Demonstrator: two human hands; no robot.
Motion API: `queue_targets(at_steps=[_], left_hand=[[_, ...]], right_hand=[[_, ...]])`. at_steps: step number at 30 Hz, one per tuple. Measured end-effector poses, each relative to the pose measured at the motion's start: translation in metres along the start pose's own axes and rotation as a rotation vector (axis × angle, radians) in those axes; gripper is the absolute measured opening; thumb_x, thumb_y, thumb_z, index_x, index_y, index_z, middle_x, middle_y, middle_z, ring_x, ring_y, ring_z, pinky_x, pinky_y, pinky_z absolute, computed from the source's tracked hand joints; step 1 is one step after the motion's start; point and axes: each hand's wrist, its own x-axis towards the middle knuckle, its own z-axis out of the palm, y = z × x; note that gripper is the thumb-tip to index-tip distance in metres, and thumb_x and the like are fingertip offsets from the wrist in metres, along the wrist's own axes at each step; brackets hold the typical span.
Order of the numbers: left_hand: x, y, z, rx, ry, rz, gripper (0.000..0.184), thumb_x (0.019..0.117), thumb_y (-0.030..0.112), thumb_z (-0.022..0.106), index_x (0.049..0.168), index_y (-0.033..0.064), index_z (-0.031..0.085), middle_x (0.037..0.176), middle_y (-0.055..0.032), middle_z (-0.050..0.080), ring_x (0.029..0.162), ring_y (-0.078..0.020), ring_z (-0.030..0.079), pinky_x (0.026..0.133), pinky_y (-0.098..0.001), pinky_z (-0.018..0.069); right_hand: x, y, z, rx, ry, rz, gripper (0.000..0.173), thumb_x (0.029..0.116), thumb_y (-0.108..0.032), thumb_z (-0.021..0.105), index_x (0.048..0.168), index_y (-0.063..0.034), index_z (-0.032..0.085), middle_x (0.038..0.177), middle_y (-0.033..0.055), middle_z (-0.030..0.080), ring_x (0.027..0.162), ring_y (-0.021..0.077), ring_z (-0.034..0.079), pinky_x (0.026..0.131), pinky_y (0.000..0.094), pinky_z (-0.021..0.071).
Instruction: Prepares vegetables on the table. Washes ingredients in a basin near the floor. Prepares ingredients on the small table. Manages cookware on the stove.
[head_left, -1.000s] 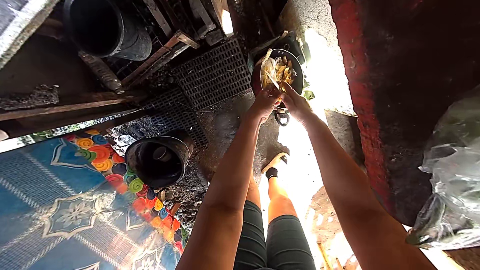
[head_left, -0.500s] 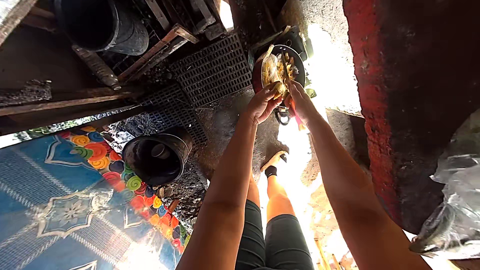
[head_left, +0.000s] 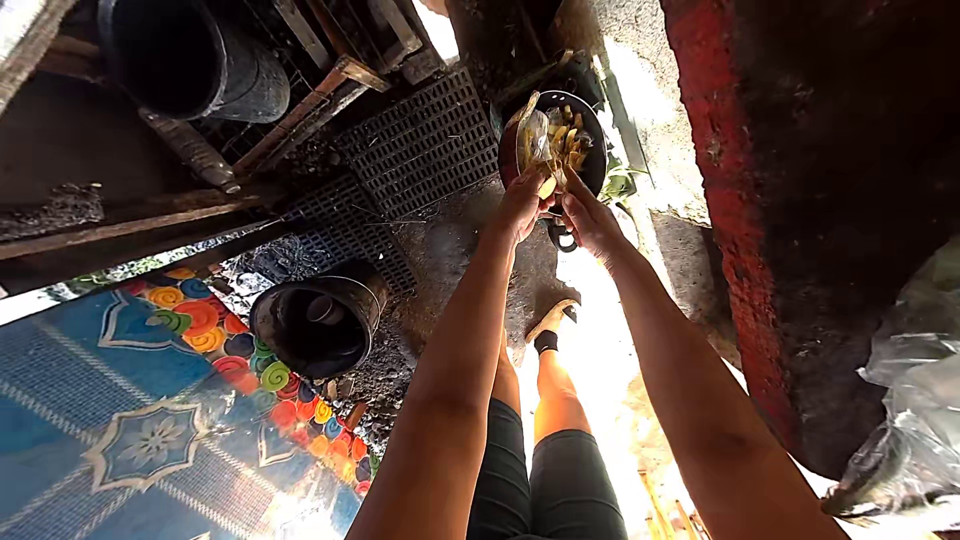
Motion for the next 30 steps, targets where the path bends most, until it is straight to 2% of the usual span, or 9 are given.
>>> queue_targets(at_steps=[4, 8, 13, 17, 19, 23, 25, 28, 30], left_hand=[[0.003, 0.000, -0.001, 0.088, -0.030, 0.032, 0.033, 0.1131, 0.019, 0.028, 0.131, 0.0065, 0.052, 0.089, -0.0017, 0.056, 0.066, -0.0058, 0.051, 0.061, -0.0201, 0.0468], [0.001, 0.004, -0.006, 0.326, -0.069, 0.133, 0.040, 0.1136, 0.021, 0.029, 0.145, 0.0022, 0.045, 0.122, -0.0164, 0.058, 0.095, -0.0155, 0.061, 0.081, -0.0322, 0.0554], [0.012, -0.006, -0.009, 0.172, -0.063, 0.247, 0.022, 0.1105, 0.017, 0.037, 0.129, 0.0074, 0.045, 0.091, -0.0003, 0.051, 0.065, -0.0032, 0.049, 0.060, -0.0194, 0.0462], [0.011, 0.001, -0.012, 0.076, -0.153, 0.119, 0.036, 0.1107, 0.012, 0.036, 0.146, 0.0109, 0.041, 0.103, -0.0021, 0.055, 0.075, -0.0048, 0.054, 0.067, -0.0201, 0.0487], [0.011, -0.001, -0.012, 0.084, -0.154, 0.137, 0.031, 0.1105, 0.010, 0.037, 0.139, 0.0092, 0.049, 0.095, -0.0003, 0.055, 0.072, -0.0047, 0.054, 0.065, -0.0196, 0.0499], [0.011, -0.017, -0.006, 0.071, -0.067, 0.194, 0.030, 0.1110, 0.012, 0.037, 0.138, 0.0074, 0.048, 0.091, -0.0016, 0.053, 0.071, -0.0077, 0.054, 0.065, -0.0236, 0.0522], [0.012, -0.020, 0.001, 0.028, -0.004, 0.219, 0.028, 0.1112, 0.013, 0.036, 0.136, 0.0055, 0.047, 0.092, -0.0017, 0.055, 0.070, -0.0060, 0.054, 0.066, -0.0223, 0.0510], [0.005, -0.026, 0.006, 0.006, -0.015, 0.197, 0.028, 0.1113, 0.013, 0.036, 0.135, 0.0044, 0.047, 0.086, -0.0001, 0.055, 0.065, -0.0044, 0.053, 0.063, -0.0204, 0.0500], [0.009, -0.025, 0.006, 0.030, -0.030, 0.226, 0.028, 0.1108, 0.011, 0.037, 0.135, 0.0035, 0.049, 0.087, -0.0010, 0.056, 0.066, -0.0048, 0.054, 0.062, -0.0206, 0.0502]], right_hand=[[0.005, 0.002, -0.001, -0.033, -0.051, 0.043, 0.061, 0.1105, -0.040, 0.033, 0.166, -0.0152, 0.022, 0.103, 0.0173, 0.065, 0.080, 0.0220, 0.058, 0.077, 0.0433, 0.0494], [0.010, 0.003, 0.002, -0.048, -0.056, 0.047, 0.061, 0.1108, -0.041, 0.035, 0.165, -0.0145, 0.024, 0.123, 0.0238, 0.066, 0.094, 0.0277, 0.064, 0.088, 0.0481, 0.0514], [0.011, -0.004, 0.004, 0.001, -0.055, 0.054, 0.058, 0.1119, -0.035, 0.035, 0.165, -0.0137, 0.025, 0.112, 0.0186, 0.066, 0.082, 0.0201, 0.059, 0.078, 0.0408, 0.0509], [0.011, 0.007, -0.001, 0.022, -0.048, 0.064, 0.059, 0.1105, -0.039, 0.033, 0.165, -0.0181, 0.024, 0.098, 0.0135, 0.062, 0.073, 0.0185, 0.055, 0.067, 0.0395, 0.0489], [0.012, 0.015, -0.003, -0.007, -0.042, 0.054, 0.060, 0.1099, -0.042, 0.034, 0.165, -0.0196, 0.025, 0.096, 0.0145, 0.063, 0.072, 0.0207, 0.055, 0.066, 0.0426, 0.0490], [0.015, 0.020, -0.003, -0.084, -0.024, -0.004, 0.059, 0.1100, -0.040, 0.035, 0.165, -0.0178, 0.028, 0.138, 0.0230, 0.062, 0.110, 0.0321, 0.066, 0.097, 0.0545, 0.0496], [0.019, 0.017, -0.003, -0.084, -0.024, -0.059, 0.061, 0.1093, -0.037, 0.037, 0.164, -0.0134, 0.027, 0.143, 0.0249, 0.058, 0.121, 0.0348, 0.063, 0.104, 0.0562, 0.0465], [0.004, 0.003, -0.002, 0.073, -0.039, -0.069, 0.059, 0.1101, -0.022, 0.038, 0.163, -0.0019, 0.022, 0.148, 0.0252, 0.053, 0.119, 0.0197, 0.062, 0.102, 0.0342, 0.0487], [0.007, 0.001, -0.005, 0.181, -0.053, -0.051, 0.058, 0.1098, -0.017, 0.038, 0.162, 0.0017, 0.021, 0.122, 0.0170, 0.061, 0.092, 0.0059, 0.057, 0.082, 0.0209, 0.0480]])
